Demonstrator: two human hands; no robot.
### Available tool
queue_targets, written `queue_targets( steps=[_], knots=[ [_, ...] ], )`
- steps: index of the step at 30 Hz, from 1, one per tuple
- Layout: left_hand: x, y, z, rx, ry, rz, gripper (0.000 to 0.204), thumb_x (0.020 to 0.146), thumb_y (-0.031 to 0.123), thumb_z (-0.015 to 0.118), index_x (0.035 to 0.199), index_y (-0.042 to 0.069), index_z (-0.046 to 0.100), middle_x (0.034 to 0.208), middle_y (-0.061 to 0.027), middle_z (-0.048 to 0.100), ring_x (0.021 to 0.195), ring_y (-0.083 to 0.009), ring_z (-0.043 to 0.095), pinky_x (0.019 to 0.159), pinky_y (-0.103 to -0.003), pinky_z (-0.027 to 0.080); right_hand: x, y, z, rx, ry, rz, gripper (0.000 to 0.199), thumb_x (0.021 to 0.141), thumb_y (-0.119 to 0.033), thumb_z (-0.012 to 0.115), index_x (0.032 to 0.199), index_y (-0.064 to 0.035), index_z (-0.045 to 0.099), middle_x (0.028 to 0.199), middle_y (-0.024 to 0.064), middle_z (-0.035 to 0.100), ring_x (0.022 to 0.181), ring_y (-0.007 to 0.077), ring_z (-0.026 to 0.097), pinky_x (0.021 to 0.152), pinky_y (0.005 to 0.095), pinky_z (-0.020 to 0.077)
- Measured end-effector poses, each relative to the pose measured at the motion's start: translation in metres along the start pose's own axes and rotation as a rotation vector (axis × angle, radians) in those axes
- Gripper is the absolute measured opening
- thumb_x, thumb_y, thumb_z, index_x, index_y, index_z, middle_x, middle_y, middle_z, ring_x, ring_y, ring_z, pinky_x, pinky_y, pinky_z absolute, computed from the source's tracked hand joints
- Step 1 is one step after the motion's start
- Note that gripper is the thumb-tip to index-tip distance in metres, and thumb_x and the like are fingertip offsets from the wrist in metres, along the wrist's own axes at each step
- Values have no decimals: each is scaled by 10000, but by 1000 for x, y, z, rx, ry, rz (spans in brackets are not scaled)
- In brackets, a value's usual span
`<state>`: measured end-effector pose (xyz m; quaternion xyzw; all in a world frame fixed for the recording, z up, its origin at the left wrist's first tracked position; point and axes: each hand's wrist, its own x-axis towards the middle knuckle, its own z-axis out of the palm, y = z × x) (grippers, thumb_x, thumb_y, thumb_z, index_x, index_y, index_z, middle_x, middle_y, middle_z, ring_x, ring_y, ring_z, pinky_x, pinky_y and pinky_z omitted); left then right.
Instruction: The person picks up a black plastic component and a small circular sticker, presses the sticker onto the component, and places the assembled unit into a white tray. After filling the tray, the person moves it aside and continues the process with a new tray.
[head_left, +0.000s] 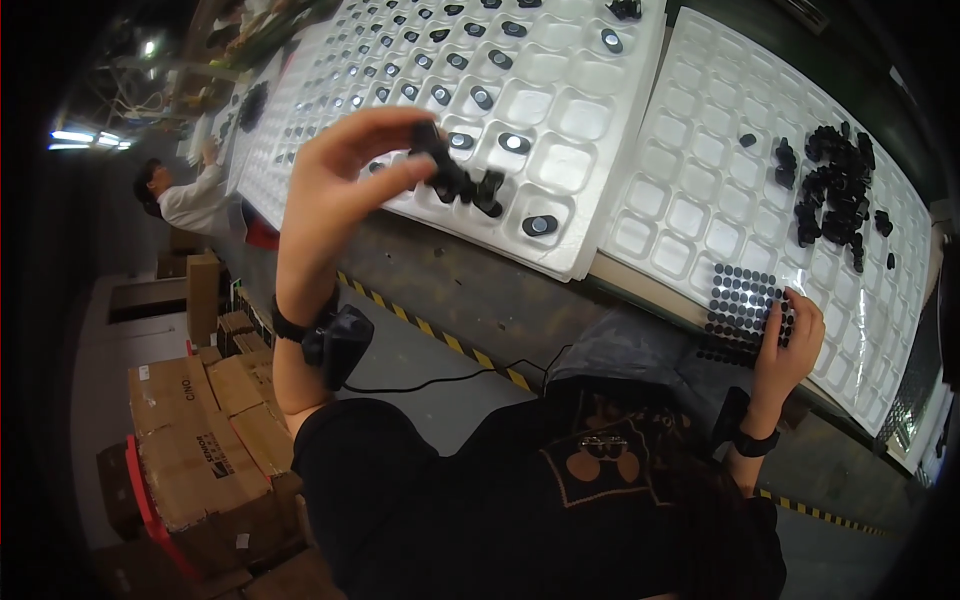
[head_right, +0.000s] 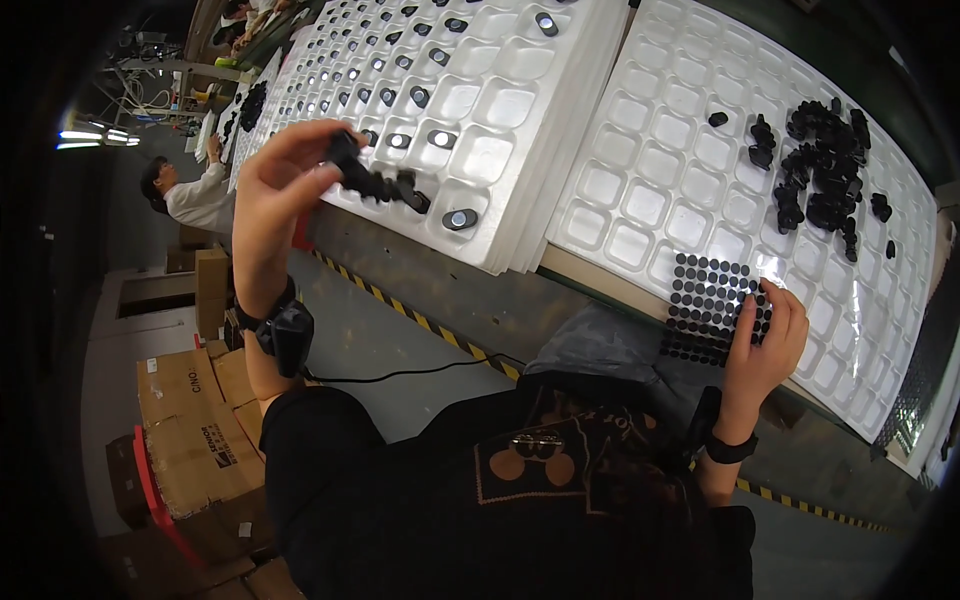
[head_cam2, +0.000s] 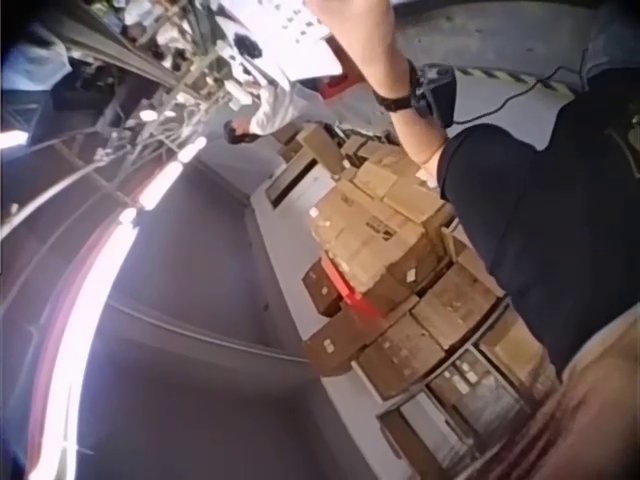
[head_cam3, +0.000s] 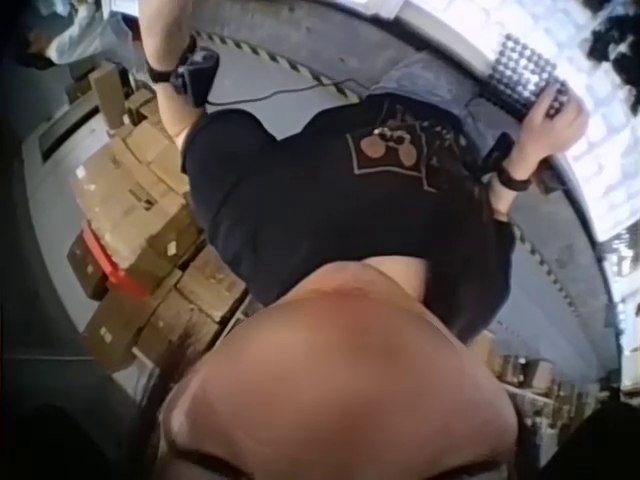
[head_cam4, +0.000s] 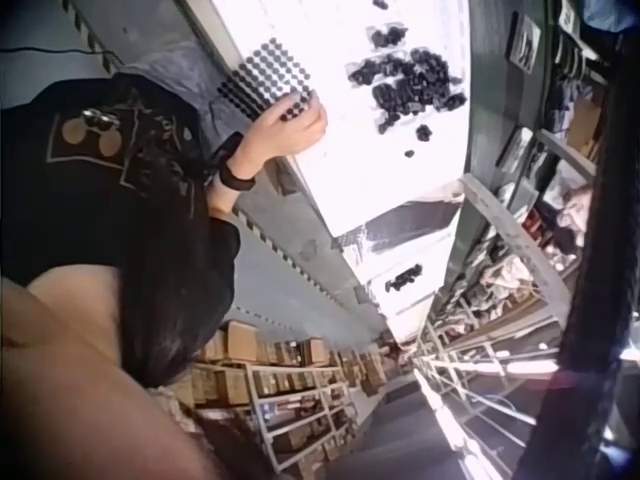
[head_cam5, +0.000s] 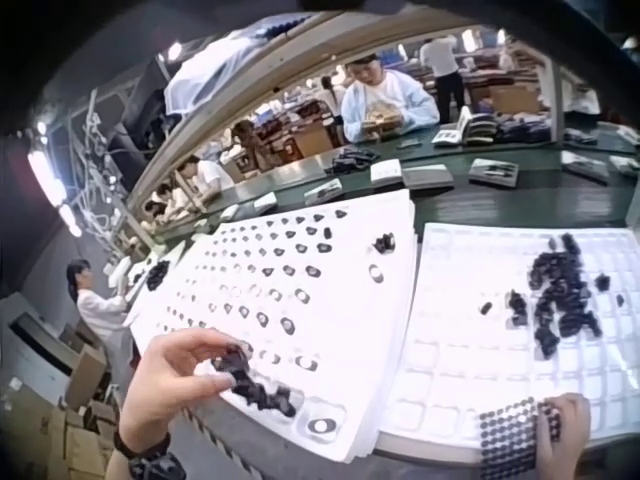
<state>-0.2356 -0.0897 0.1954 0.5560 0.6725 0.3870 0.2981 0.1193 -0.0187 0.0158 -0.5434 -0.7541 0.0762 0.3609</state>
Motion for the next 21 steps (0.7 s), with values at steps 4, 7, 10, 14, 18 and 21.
queue_targets(
  steps=[4, 7, 10, 14, 18, 21],
  knots=[
    [8, 1, 25, -852, 14, -67, 362, 788, 142, 477, 1082, -59, 410, 1045, -178, 482, 1014, -217, 460, 827, -302, 408, -1, 2, -4, 6, -3, -6, 151, 744, -56, 533, 894, -34, 534, 881, 80, 529, 819, 219, 494, 712, 282, 380],
    [19, 10, 46, -1390, -142, -149, 411, 811, 147, 435, 1145, -58, 311, 1142, -188, 366, 1075, -232, 398, 810, -326, 423, 1, 2, -3, 9, -4, -18, 151, 737, -58, 540, 887, -34, 531, 869, 90, 527, 804, 232, 496, 708, 289, 381],
    [22, 26, 85, -1802, -405, -265, 497, 809, 135, 428, 1214, -32, 192, 1254, -168, 197, 1119, -221, 329, 781, -357, 436, 5, 2, 1, 80, -13, -54, 157, 726, -57, 548, 880, -34, 529, 841, 97, 523, 774, 231, 500, 678, 288, 389],
    [13, 48, 173, -1903, -645, -547, 453, 819, 92, 384, 1193, -60, 180, 1247, -195, 168, 944, -195, 389, 613, -265, 433, 9, 4, 4, 136, -6, 39, 161, 697, -65, 568, 854, -53, 538, 811, 74, 520, 744, 220, 496, 619, 279, 397],
    [16, 19, 234, -1862, -677, -740, 314, 830, 81, 357, 1091, -91, 331, 1127, -267, 360, 887, -224, 458, 629, -243, 385, 8, 2, 3, 172, 10, 116, 177, 666, -81, 596, 836, -77, 549, 783, 49, 515, 727, 210, 495, 588, 271, 401],
    [31, 2, 261, -1903, -564, -872, 393, 832, 72, 367, 1161, -74, 207, 1202, -229, 261, 771, -155, 403, 512, -182, 372, 10, 5, 4, 126, 5, 126, 162, 669, -87, 601, 823, -72, 553, 761, 40, 516, 668, 187, 488, 553, 257, 397]
  ],
)
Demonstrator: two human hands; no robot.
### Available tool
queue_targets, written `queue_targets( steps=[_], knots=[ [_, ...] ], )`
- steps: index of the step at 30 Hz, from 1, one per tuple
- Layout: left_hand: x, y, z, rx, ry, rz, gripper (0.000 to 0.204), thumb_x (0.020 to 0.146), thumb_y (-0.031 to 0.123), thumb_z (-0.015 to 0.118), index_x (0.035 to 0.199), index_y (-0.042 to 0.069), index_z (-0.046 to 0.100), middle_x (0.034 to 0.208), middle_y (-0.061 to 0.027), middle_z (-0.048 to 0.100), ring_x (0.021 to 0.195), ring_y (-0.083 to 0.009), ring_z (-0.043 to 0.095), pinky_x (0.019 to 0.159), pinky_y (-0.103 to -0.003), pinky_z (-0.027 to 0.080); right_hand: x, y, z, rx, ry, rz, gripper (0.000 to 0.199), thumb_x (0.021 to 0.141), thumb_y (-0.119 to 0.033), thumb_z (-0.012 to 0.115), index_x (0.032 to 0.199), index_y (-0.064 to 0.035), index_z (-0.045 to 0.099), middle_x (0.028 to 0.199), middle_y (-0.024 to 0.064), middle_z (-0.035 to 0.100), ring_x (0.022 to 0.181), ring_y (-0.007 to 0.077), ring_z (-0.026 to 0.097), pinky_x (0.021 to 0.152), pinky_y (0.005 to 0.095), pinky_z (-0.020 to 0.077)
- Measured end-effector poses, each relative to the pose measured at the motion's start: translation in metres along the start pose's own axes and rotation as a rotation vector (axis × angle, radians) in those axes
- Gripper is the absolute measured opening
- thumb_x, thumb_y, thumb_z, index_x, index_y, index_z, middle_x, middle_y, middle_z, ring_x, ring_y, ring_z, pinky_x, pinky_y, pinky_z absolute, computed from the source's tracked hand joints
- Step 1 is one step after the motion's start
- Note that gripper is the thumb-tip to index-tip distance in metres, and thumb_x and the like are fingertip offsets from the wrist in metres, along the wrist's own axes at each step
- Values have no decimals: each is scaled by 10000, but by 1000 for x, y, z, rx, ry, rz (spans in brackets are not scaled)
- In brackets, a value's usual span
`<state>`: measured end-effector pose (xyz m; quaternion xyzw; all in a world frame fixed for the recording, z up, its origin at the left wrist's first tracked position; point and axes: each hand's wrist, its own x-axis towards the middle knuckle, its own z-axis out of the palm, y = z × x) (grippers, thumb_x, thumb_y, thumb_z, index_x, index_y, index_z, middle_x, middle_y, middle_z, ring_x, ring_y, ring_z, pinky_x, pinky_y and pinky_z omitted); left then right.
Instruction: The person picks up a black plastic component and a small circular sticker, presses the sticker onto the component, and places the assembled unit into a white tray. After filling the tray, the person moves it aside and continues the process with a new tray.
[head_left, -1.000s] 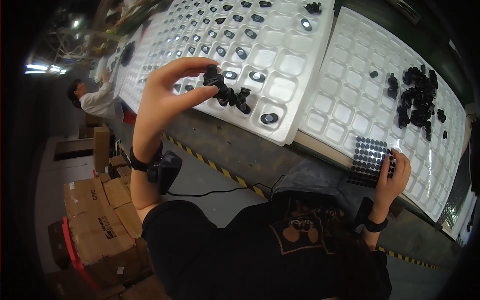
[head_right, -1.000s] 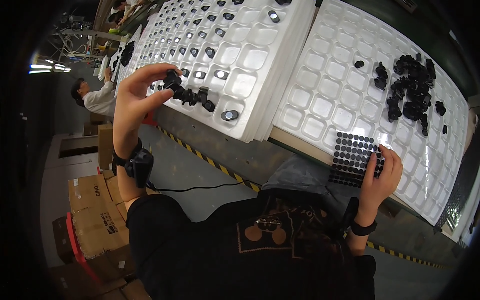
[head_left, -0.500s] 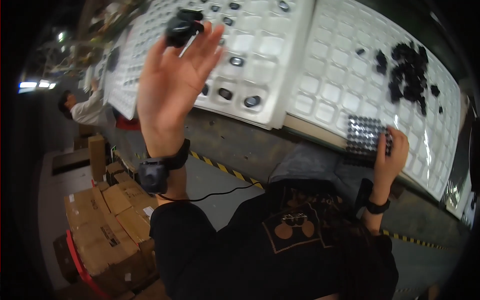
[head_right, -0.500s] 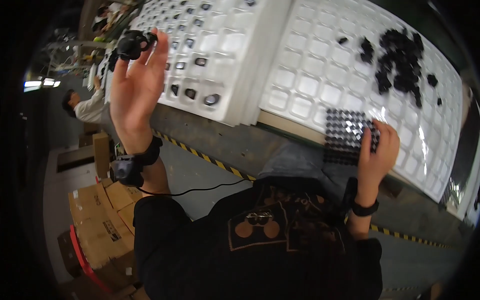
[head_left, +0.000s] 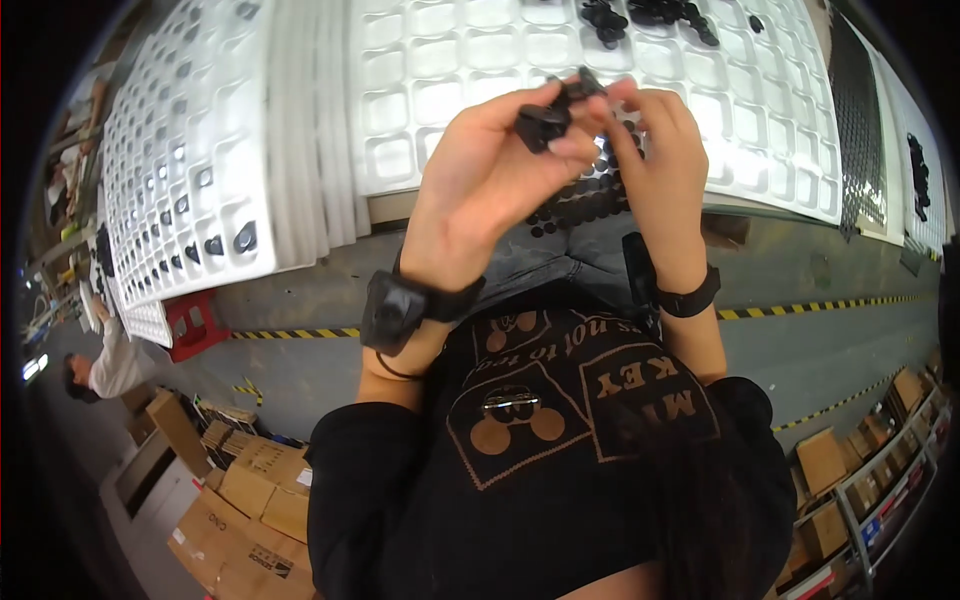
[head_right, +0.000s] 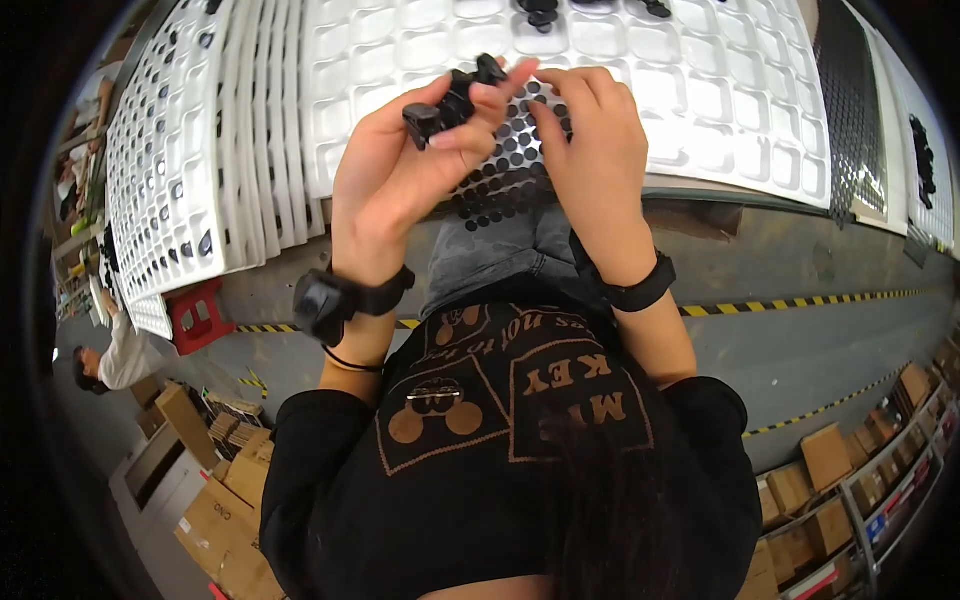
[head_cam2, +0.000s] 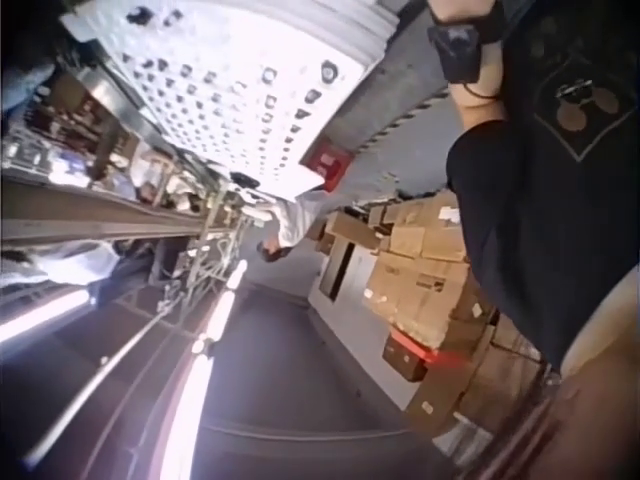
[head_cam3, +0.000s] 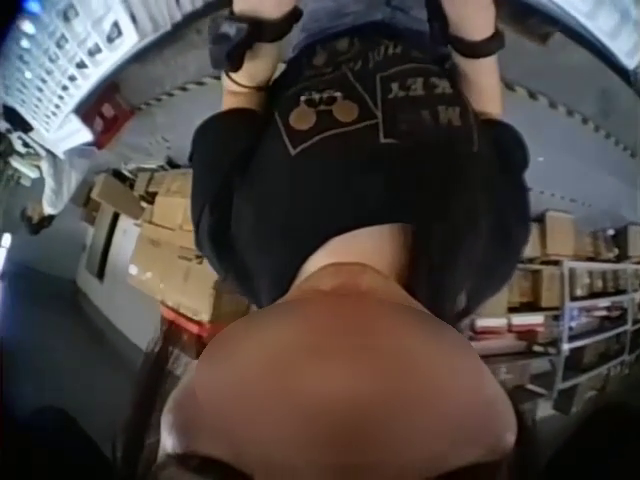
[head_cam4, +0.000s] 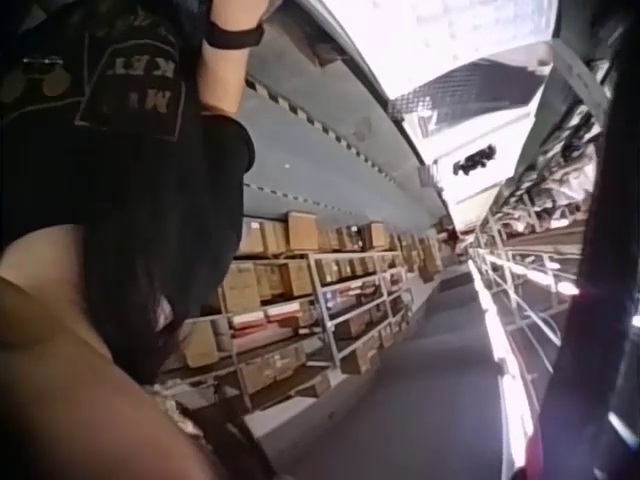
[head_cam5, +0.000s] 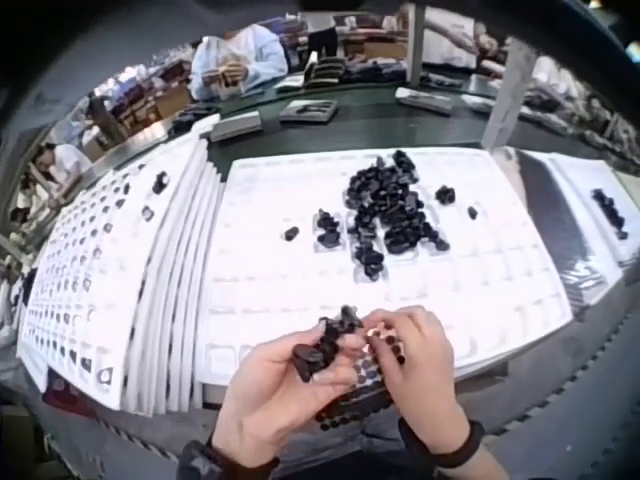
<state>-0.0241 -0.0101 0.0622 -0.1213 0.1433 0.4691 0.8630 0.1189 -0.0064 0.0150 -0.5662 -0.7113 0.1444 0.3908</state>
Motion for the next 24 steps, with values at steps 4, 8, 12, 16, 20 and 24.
queue_targets(
  steps=[4, 8, 12, 16, 20, 24],
  knots=[
    [19, 17, -23, 56, -105, -37, 354, 855, 130, 369, 1140, -58, 275, 1170, -222, 310, 701, -142, 392, 488, -185, 363, 6, 3, 1, -73, 20, -5, 106, 675, -93, 604, 766, -59, 562, 709, 25, 516, 542, 144, 467, 491, 238, 381],
    [26, 24, -36, 314, -186, 35, 334, 855, 215, 404, 1081, -31, 386, 936, -161, 491, 682, -165, 452, 467, -239, 372, 10, 4, 2, -95, -3, 53, 57, 669, -92, 610, 704, -68, 571, 655, 11, 503, 509, 128, 452, 462, 234, 369],
    [26, 26, -38, 440, -184, -4, 336, 859, 231, 390, 1109, 7, 396, 854, -119, 491, 641, -153, 446, 454, -241, 368, 12, 2, 3, -132, -18, 93, 49, 669, -93, 609, 677, -68, 568, 636, 10, 494, 507, 128, 448, 459, 235, 363],
    [26, 20, -29, 610, -169, 45, 425, 868, 253, 358, 1215, 21, 280, 835, -86, 405, 662, -126, 372, 430, -188, 332, 15, 3, 5, -172, -20, 74, 58, 664, -101, 609, 677, -77, 558, 638, 7, 487, 550, 146, 463, 473, 246, 370],
    [25, 21, -30, 579, -123, 84, 391, 862, 232, 369, 1183, 15, 315, 853, -91, 409, 651, -117, 375, 423, -191, 326, 17, 6, 8, -228, -19, 30, 68, 656, -120, 611, 676, -99, 550, 640, -3, 479, 619, 167, 484, 485, 276, 386],
    [26, 22, -37, 538, -159, 156, 320, 843, 163, 396, 1120, 6, 370, 841, -91, 425, 602, -103, 382, 408, -185, 318, 16, 4, 3, -52, -58, 146, 72, 684, -121, 600, 724, -94, 547, 682, 11, 503, 649, 148, 489, 513, 280, 399]
  ],
)
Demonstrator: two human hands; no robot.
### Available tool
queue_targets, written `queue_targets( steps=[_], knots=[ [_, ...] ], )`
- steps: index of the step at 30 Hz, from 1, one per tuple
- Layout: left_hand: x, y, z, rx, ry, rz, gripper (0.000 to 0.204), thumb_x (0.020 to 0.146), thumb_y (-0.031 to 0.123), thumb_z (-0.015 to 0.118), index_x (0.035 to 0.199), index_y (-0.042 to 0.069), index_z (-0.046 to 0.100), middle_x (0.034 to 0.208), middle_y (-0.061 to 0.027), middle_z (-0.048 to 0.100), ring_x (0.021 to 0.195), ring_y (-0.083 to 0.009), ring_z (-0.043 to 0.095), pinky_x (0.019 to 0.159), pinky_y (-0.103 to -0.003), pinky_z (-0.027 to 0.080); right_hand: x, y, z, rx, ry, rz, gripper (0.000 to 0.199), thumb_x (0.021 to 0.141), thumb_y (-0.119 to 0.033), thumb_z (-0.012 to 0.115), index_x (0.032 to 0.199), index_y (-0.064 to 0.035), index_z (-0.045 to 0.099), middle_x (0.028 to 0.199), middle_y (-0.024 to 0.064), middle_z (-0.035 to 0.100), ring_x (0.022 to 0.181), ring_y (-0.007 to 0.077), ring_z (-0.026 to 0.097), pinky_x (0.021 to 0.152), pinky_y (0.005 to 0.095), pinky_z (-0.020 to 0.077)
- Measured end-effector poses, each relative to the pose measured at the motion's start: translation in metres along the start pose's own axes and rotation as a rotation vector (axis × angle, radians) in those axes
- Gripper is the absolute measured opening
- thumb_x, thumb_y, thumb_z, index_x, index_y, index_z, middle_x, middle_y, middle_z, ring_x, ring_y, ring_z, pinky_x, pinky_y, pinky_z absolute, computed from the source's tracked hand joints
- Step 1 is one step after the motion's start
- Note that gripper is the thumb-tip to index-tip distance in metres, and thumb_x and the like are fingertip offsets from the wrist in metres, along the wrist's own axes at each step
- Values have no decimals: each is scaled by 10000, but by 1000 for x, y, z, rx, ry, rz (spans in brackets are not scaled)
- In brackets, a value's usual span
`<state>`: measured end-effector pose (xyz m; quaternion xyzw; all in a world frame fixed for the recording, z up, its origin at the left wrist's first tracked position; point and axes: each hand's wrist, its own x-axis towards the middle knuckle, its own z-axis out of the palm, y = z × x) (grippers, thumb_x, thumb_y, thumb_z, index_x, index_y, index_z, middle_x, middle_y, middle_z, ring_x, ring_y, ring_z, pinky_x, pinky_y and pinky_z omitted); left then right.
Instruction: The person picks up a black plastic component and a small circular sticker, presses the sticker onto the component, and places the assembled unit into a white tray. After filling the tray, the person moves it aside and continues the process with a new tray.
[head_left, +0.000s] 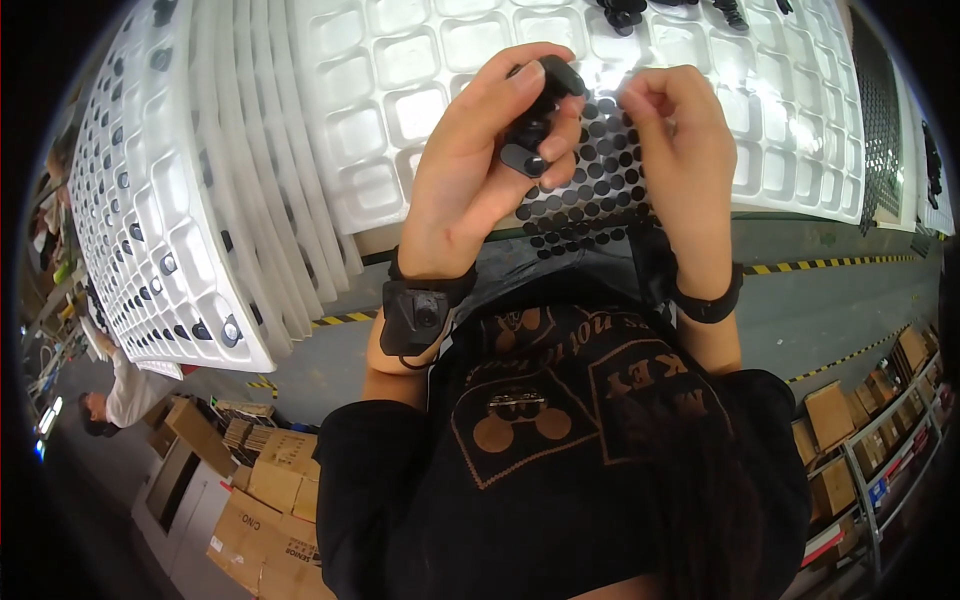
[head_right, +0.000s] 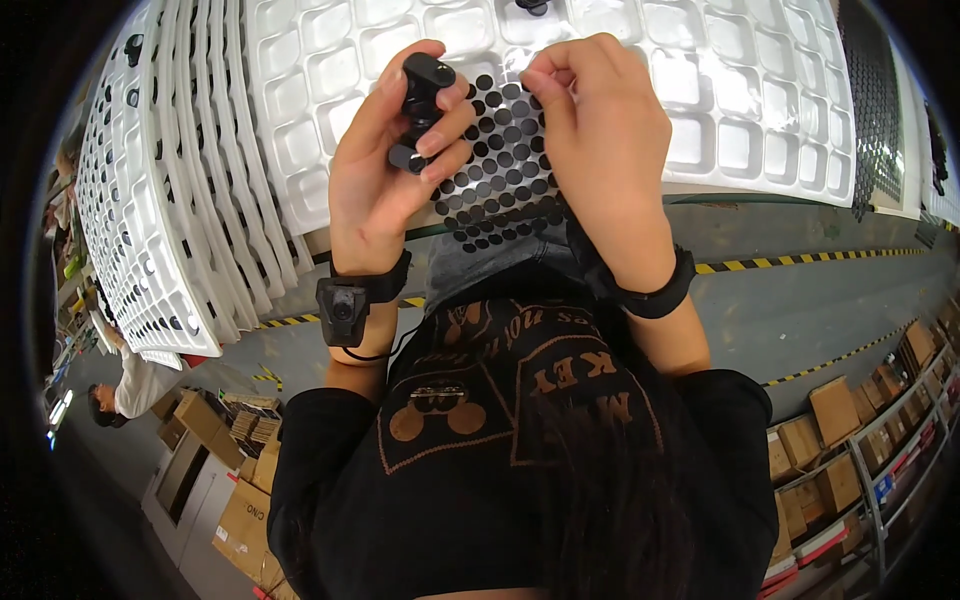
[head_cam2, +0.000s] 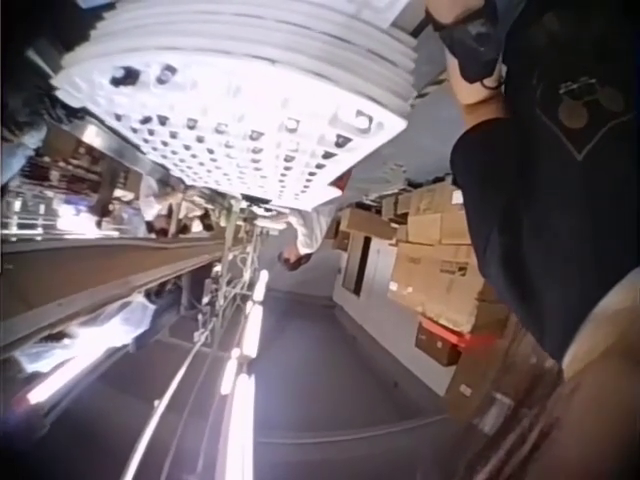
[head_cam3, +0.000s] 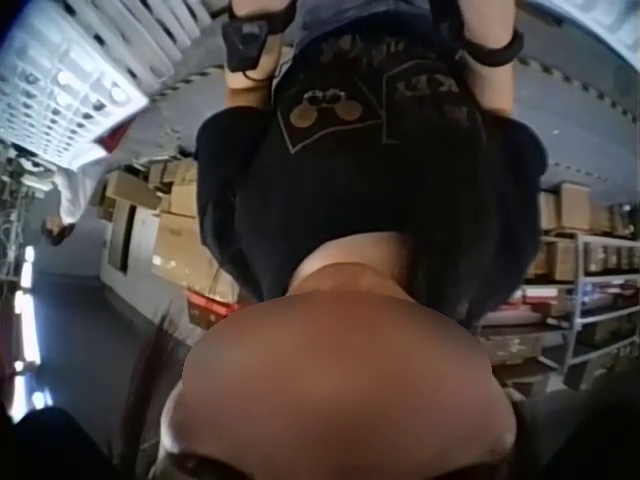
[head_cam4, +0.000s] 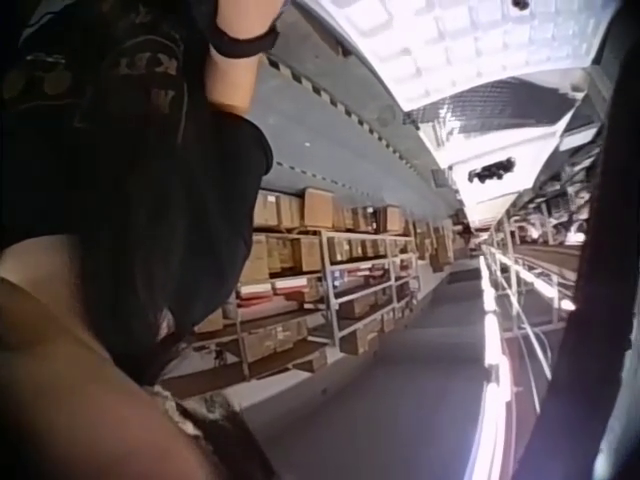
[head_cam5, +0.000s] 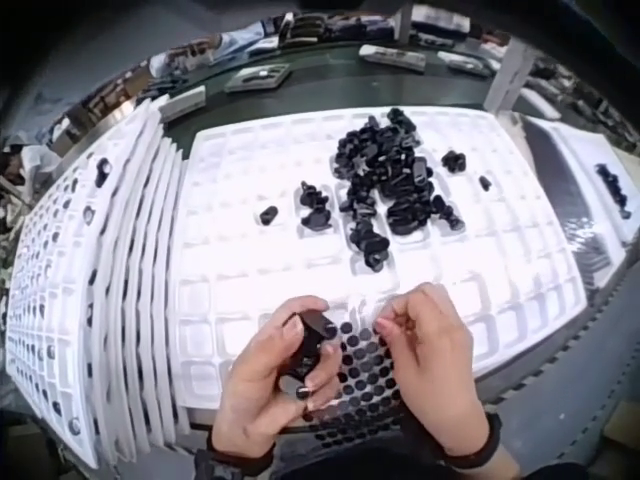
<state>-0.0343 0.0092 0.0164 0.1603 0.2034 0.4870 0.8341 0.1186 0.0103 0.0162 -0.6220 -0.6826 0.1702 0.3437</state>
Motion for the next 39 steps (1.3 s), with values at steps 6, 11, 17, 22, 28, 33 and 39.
queue_targets(
  steps=[6, 11, 17, 22, 28, 33, 39],
  knots=[
    [-2, -3, 9, 269, 133, 107, 228, 774, 29, 479, 997, -13, 456, 788, -83, 492, 528, -81, 418, 413, -182, 348, -2, 1, -8, 742, -51, 142, 111, 790, -172, 534, 865, -89, 536, 897, 46, 560, 827, 158, 516, 744, 249, 404],
    [-1, -16, 21, 546, 193, 195, 221, 716, -27, 562, 928, -17, 503, 715, -54, 536, 503, -64, 483, 434, -166, 380, -5, -19, -12, 859, -84, 258, 202, 781, -23, 500, 977, 12, 462, 831, 50, 550, 713, 81, 493, 614, 182, 394],
    [1, -17, 18, 498, 215, 212, 232, 704, -36, 574, 924, -18, 503, 713, -53, 542, 513, -61, 492, 440, -161, 385, -3, -13, -15, 972, -183, 289, 281, 770, -30, 526, 1033, 4, 434, 823, 30, 547, 682, 80, 492, 586, 169, 384],
    [2, -21, 14, 585, 128, 333, 244, 685, -59, 584, 911, -17, 504, 721, -65, 547, 512, -70, 499, 439, -162, 387, -3, -7, -7, 1027, -230, 300, 328, 768, -53, 540, 1068, -2, 416, 778, 10, 531, 614, 65, 467, 536, 164, 359],
    [2, -24, 12, 495, 163, 368, 250, 671, -83, 586, 898, -28, 496, 731, -84, 554, 510, -87, 510, 438, -168, 396, -1, -12, -11, 1041, -312, 377, 338, 778, -68, 532, 1083, 0, 403, 766, 1, 521, 612, 43, 440, 528, 154, 333],
    [3, -23, 11, 476, 161, 375, 250, 672, -87, 580, 899, -32, 490, 759, -96, 558, 510, -98, 514, 437, -174, 404, -4, -14, -6, 1078, -259, 363, 321, 791, -67, 512, 1081, 7, 398, 809, 18, 540, 618, 35, 434, 527, 154, 328],
    [1, -24, 6, 586, 116, 451, 213, 752, -19, 508, 954, -24, 441, 832, -142, 535, 577, -123, 490, 395, -200, 388, -6, -11, -5, 1070, -235, 345, 259, 801, -55, 490, 1044, 9, 428, 856, 47, 560, 634, 49, 453, 530, 161, 332]
  ],
)
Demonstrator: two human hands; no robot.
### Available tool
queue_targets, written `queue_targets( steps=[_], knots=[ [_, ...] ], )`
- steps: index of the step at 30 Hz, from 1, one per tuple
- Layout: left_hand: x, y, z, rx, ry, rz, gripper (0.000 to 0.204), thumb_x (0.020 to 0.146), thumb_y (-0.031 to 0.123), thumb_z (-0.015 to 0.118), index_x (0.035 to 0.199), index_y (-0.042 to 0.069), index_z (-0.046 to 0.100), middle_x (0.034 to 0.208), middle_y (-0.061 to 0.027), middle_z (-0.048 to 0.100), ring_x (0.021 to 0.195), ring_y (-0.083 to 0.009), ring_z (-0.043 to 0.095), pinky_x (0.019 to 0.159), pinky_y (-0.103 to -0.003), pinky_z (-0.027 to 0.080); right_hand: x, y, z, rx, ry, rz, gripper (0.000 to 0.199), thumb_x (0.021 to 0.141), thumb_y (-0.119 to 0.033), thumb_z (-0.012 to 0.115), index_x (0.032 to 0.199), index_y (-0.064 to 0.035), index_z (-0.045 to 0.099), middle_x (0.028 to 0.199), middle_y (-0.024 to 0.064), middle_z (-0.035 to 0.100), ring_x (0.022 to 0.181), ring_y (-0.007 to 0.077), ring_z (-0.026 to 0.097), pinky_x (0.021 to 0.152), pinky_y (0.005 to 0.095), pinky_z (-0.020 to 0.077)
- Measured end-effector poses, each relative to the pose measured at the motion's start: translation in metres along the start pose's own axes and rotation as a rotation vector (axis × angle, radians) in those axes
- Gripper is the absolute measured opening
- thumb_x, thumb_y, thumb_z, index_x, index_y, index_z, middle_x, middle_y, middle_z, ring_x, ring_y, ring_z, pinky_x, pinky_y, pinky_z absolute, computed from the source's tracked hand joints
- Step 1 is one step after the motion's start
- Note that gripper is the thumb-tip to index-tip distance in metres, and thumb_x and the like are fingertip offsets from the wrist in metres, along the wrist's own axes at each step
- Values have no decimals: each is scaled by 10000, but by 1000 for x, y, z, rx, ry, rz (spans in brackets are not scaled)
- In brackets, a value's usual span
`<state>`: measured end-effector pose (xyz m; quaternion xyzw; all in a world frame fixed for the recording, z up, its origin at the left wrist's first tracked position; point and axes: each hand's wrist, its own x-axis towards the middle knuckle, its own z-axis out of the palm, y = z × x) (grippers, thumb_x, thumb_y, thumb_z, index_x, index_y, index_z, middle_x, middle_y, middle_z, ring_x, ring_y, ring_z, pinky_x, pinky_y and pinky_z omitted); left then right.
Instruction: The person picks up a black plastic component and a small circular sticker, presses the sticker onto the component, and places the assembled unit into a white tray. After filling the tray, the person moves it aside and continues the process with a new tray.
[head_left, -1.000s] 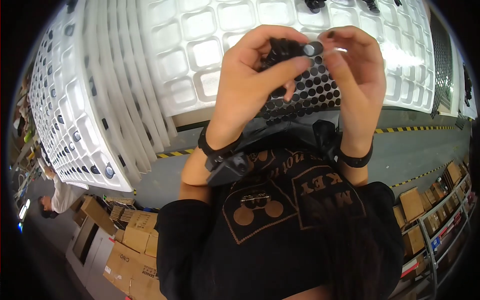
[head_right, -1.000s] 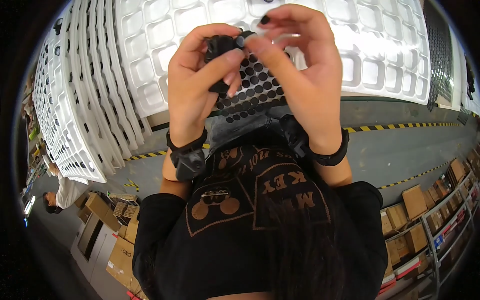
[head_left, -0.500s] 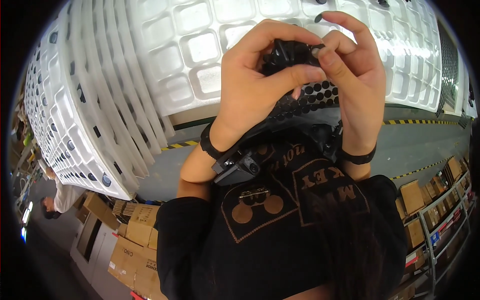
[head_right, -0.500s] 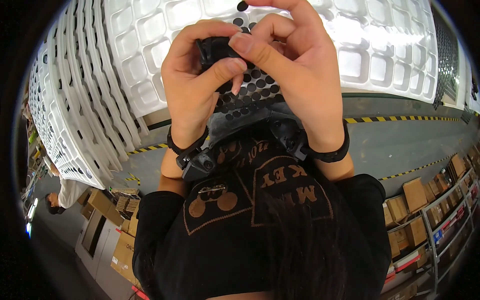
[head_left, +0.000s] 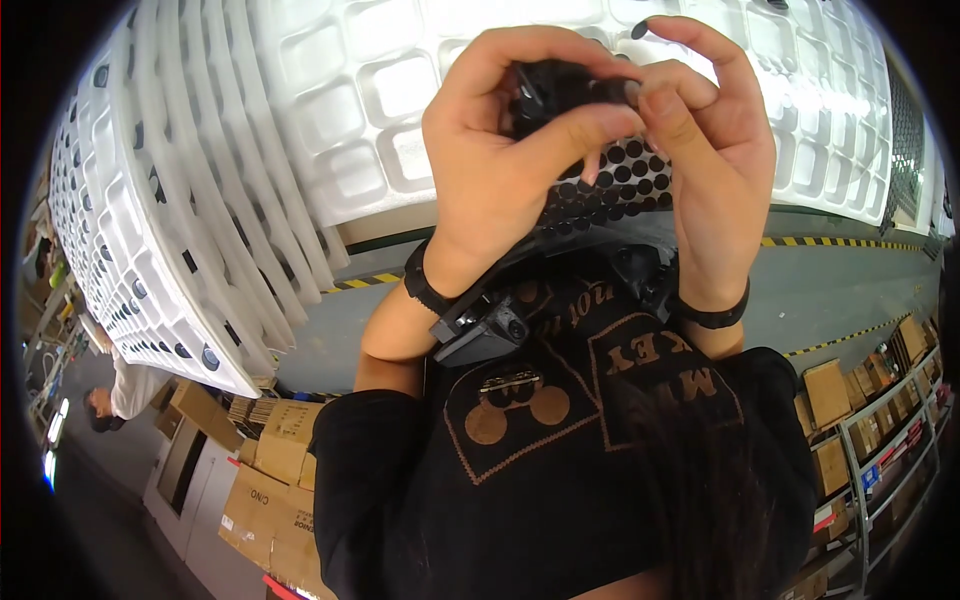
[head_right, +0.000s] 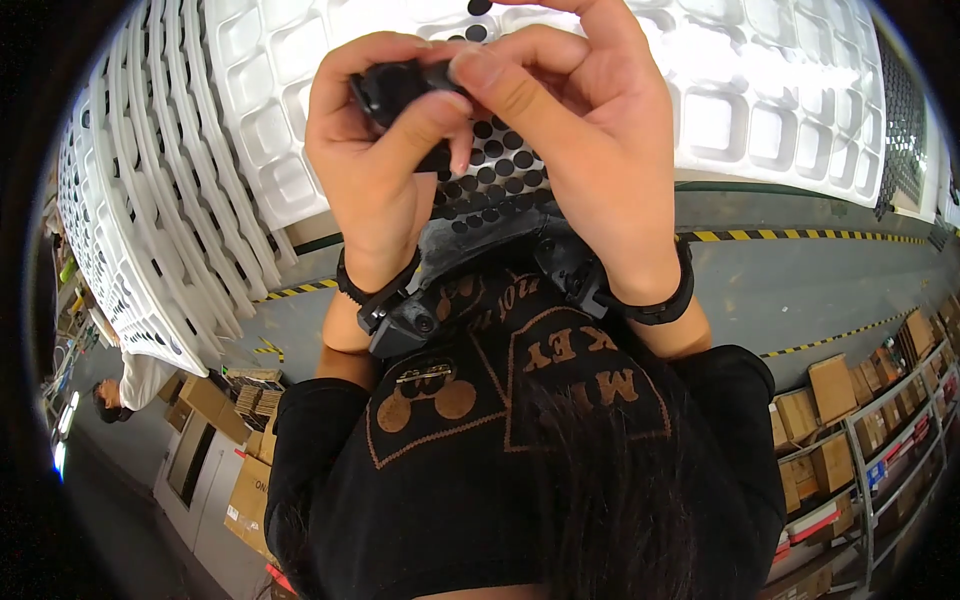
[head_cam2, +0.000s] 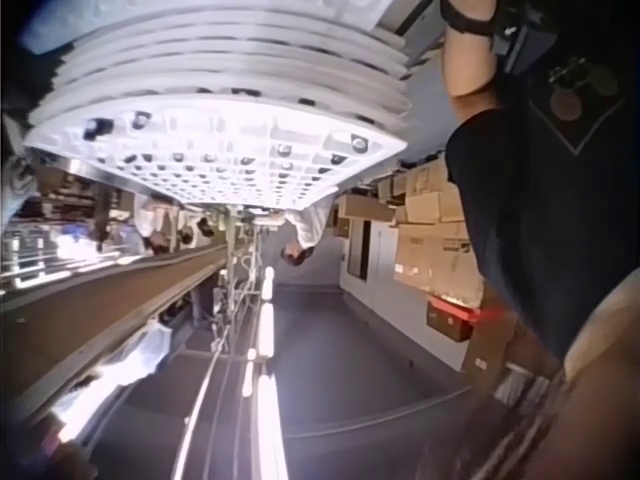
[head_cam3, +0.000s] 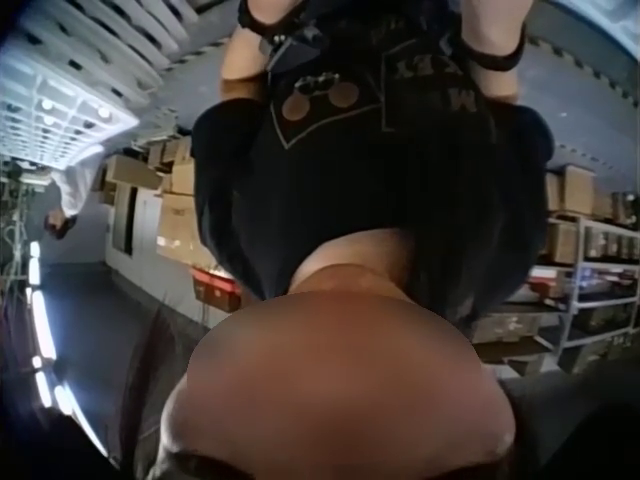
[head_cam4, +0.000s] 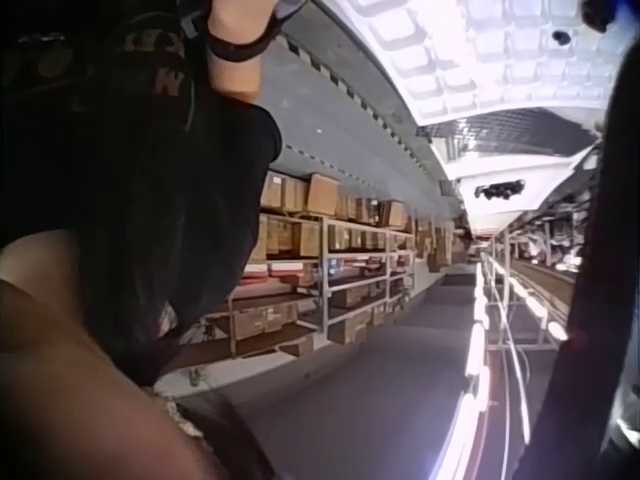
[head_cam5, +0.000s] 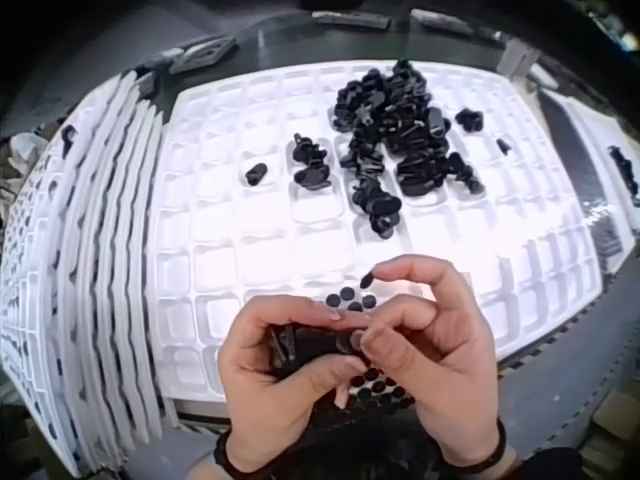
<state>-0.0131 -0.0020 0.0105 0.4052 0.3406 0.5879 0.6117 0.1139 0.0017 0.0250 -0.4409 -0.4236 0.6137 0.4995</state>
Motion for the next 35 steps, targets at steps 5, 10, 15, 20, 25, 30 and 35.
queue_targets(
  steps=[5, 10, 15, 20, 25, 30, 35],
  knots=[
    [2, 3, -7, -281, -86, -179, 243, 785, 95, 522, 978, -20, 427, 810, -139, 533, 543, -113, 472, 362, -191, 355, 2, 1, 4, -167, 107, -314, 183, 784, -17, 493, 958, 35, 471, 894, 107, 548, 725, 111, 507, 599, 181, 381],
    [1, 6, -9, -237, -118, -224, 276, 790, 148, 530, 982, -20, 424, 799, -144, 528, 528, -110, 466, 350, -185, 339, -3, -15, 18, -354, 62, -457, 112, 738, 64, 505, 850, 70, 507, 909, 156, 527, 792, 178, 532, 668, 225, 425],
    [-1, 17, -5, -197, -3, -319, 256, 773, 95, 539, 972, -25, 431, 781, -135, 531, 519, -112, 479, 368, -192, 358, -4, -8, 9, -415, 10, -481, 71, 705, 109, 513, 768, 81, 527, 888, 160, 525, 780, 191, 540, 671, 245, 444],
    [2, 30, 2, -172, 142, -525, 217, 740, 10, 561, 915, -33, 441, 758, -115, 542, 513, -117, 509, 402, -195, 390, -9, -20, 16, -497, 86, -337, 66, 702, 101, 521, 765, 83, 529, 871, 160, 524, 755, 192, 544, 668, 246, 449],
    [1, 31, -4, -224, 96, -528, 220, 739, -11, 555, 925, -36, 440, 806, -128, 536, 507, -121, 510, 400, -191, 390, -7, -23, 15, -433, -38, -415, 83, 691, 83, 544, 773, 76, 533, 880, 153, 518, 786, 195, 537, 686, 247, 441],
    [0, 24, -3, -166, 116, -533, 250, 731, 30, 582, 931, -30, 445, 773, -116, 541, 508, -123, 516, 394, -193, 388, -9, -23, 10, -527, -48, -311, 102, 689, 53, 565, 789, 37, 552, 976, 136, 479, 901, 204, 495, 789, 283, 396],
    [-1, 3, -17, -184, -128, -221, 269, 783, 134, 537, 983, -11, 429, 817, -154, 526, 519, -114, 468, 346, -195, 350, -13, -28, 21, -184, 160, 96, 688, 693, -64, 625, 1264, -90, 243, 1282, 126, 271, 1087, 242, 407, 843, 273, 366]
  ],
)
